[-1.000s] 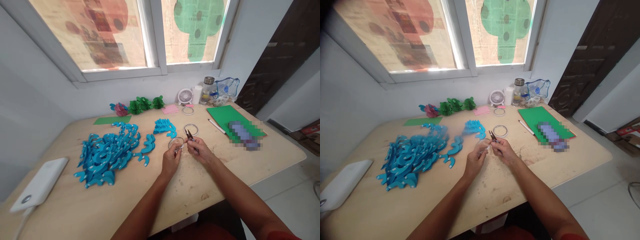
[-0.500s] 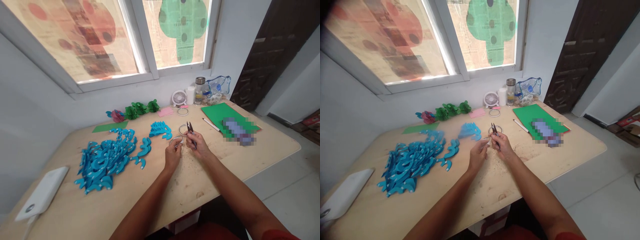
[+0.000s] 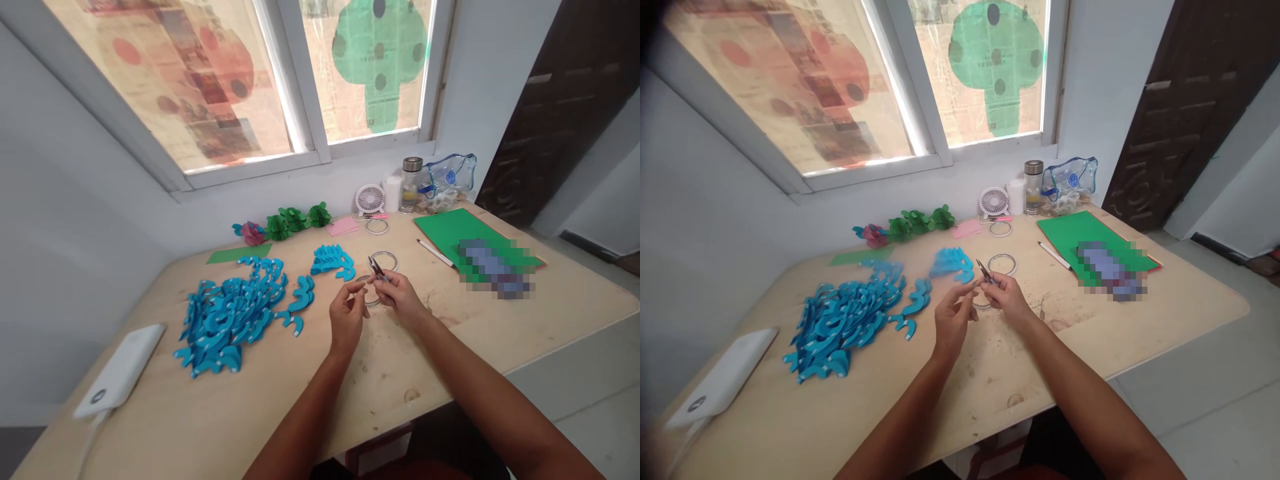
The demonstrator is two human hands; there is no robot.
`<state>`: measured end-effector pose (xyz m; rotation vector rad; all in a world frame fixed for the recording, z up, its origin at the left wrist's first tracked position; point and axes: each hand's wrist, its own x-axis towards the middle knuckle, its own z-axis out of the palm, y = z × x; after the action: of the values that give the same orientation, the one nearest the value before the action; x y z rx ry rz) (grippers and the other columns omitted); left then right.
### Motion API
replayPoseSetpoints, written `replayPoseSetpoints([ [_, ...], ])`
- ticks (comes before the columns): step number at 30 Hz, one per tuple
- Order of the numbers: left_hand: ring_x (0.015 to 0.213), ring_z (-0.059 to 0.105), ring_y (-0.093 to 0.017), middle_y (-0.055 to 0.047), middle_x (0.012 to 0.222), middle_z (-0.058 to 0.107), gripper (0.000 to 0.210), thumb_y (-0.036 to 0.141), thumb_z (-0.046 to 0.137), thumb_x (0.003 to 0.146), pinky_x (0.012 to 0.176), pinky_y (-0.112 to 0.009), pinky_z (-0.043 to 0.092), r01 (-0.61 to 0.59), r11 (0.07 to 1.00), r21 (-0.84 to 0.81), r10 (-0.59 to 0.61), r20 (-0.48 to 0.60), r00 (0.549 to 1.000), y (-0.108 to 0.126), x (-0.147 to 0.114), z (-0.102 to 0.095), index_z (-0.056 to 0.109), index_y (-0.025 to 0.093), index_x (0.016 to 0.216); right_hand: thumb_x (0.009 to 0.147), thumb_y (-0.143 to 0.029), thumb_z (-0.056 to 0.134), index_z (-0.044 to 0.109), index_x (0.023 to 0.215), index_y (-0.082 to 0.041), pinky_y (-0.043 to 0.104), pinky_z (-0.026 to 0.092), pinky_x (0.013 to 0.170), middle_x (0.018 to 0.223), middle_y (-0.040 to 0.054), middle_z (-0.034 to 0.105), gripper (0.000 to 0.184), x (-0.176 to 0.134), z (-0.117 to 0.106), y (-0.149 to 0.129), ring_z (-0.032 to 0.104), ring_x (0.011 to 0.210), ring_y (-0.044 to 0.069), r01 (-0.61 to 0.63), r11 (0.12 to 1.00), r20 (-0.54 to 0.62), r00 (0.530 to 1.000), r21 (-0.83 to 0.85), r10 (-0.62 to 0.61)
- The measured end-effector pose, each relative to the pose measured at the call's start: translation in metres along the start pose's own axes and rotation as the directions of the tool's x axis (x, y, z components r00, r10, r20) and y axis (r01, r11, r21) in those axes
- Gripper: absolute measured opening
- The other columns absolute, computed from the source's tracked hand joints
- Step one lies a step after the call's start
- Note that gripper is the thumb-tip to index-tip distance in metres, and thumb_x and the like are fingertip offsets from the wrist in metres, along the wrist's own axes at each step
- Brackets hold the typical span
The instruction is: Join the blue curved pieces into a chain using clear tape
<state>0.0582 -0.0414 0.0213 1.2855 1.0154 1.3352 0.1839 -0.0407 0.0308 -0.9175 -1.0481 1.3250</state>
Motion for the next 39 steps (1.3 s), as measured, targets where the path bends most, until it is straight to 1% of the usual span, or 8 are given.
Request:
replayPoseSetpoints([
  [2, 0.043, 0.048, -0.005, -0.004, 0.080, 0.064, 0.024, 0.035, 0.064, 0.071, 0.041, -0.020, 0.042, 0.006, 0.998, -0.060, -0.008, -0.030, 1.000, 0.004, 0.000, -0.005, 0.063, 0.015, 0.085, 0.074, -0.035, 0.058, 0.059, 0.085, -0.015, 0.020, 0.024, 0.042, 0.053, -0.0054, 0.044, 0.023, -0.002, 0.004, 0.002, 0.032, 0.044, 0.006, 0.043, 0.985, 0.005, 0.999, -0.168, -0.042],
  [5, 0.043, 0.049, -0.005, -0.002, 0.073, 0.063, 0.026, 0.034, 0.066, 0.069, 0.044, -0.020, 0.043, 0.033, 0.988, -0.153, -0.041, -0.048, 0.998, 0.005, 0.001, -0.013, 0.064, 0.015, 0.086, 0.077, -0.033, 0.054, 0.061, 0.086, -0.016, 0.021, 0.034, 0.052, 0.070, -0.0004, 0.057, 0.020, -0.005, 0.010, 0.005, 0.045, 0.057, 0.009, 0.143, 0.902, 0.055, 0.990, -0.407, -0.133],
  [8, 0.042, 0.049, -0.006, -0.001, 0.070, 0.063, 0.027, 0.035, 0.067, 0.068, 0.045, -0.021, 0.042, 0.060, 0.973, -0.222, -0.074, -0.057, 0.996, 0.001, 0.002, -0.020, 0.064, 0.014, 0.086, 0.077, -0.029, 0.053, 0.062, 0.087, -0.017, 0.022, 0.034, 0.053, 0.069, -0.0006, 0.057, 0.018, -0.007, 0.013, 0.008, 0.046, 0.057, 0.010, 0.212, 0.766, 0.098, 0.976, -0.607, -0.192],
  [11, 0.042, 0.049, -0.006, -0.001, 0.067, 0.063, 0.027, 0.035, 0.068, 0.067, 0.044, -0.021, 0.041, 0.077, 0.963, -0.257, -0.091, -0.042, 0.995, -0.004, 0.004, -0.026, 0.064, 0.014, 0.084, 0.075, -0.024, 0.053, 0.063, 0.087, -0.018, 0.022, 0.033, 0.052, 0.065, -0.0011, 0.056, 0.017, -0.007, 0.014, 0.013, 0.045, 0.055, 0.011, 0.245, 0.657, 0.135, 0.967, -0.713, -0.214],
  [16, 0.042, 0.049, -0.006, 0.001, 0.061, 0.060, 0.027, 0.037, 0.069, 0.066, 0.044, -0.021, 0.040, 0.093, 0.952, -0.293, -0.100, -0.008, 0.995, -0.007, 0.006, -0.028, 0.061, 0.015, 0.080, 0.073, -0.018, 0.051, 0.063, 0.088, -0.019, 0.021, 0.033, 0.052, 0.066, -0.0011, 0.057, 0.020, -0.007, 0.014, 0.017, 0.046, 0.054, 0.010, 0.288, 0.584, 0.185, 0.955, -0.759, -0.230],
  [21, 0.043, 0.050, -0.007, 0.001, 0.063, 0.061, 0.026, 0.036, 0.070, 0.066, 0.045, -0.021, 0.041, 0.085, 0.950, -0.301, -0.087, 0.006, 0.996, -0.007, 0.006, -0.029, 0.060, 0.015, 0.078, 0.074, -0.019, 0.050, 0.062, 0.086, -0.019, 0.021, 0.033, 0.052, 0.063, -0.0021, 0.054, 0.018, -0.008, 0.016, 0.015, 0.045, 0.053, 0.010, 0.287, 0.555, 0.186, 0.955, -0.781, -0.233],
  [31, 0.043, 0.050, -0.007, 0.002, 0.055, 0.058, 0.019, 0.030, 0.066, 0.069, 0.047, -0.021, 0.041, 0.070, 0.953, -0.294, -0.063, 0.031, 0.998, -0.005, 0.004, -0.030, 0.058, 0.015, 0.077, 0.073, -0.020, 0.051, 0.062, 0.086, -0.019, 0.021, 0.033, 0.053, 0.063, -0.0020, 0.056, 0.017, -0.009, 0.015, 0.016, 0.046, 0.054, 0.010, 0.295, 0.535, 0.201, 0.953, -0.792, -0.228],
  [39, 0.040, 0.048, -0.008, 0.005, 0.046, 0.054, 0.011, 0.022, 0.061, 0.066, 0.047, -0.020, 0.039, 0.071, 0.950, -0.305, -0.085, -0.031, 0.996, -0.008, 0.003, -0.028, 0.055, 0.016, 0.072, 0.070, -0.016, 0.050, 0.060, 0.086, -0.020, 0.021, 0.032, 0.057, 0.070, -0.0007, 0.059, 0.019, -0.010, 0.016, 0.018, 0.050, 0.060, 0.011, 0.341, 0.417, 0.231, 0.928, -0.843, -0.293],
])
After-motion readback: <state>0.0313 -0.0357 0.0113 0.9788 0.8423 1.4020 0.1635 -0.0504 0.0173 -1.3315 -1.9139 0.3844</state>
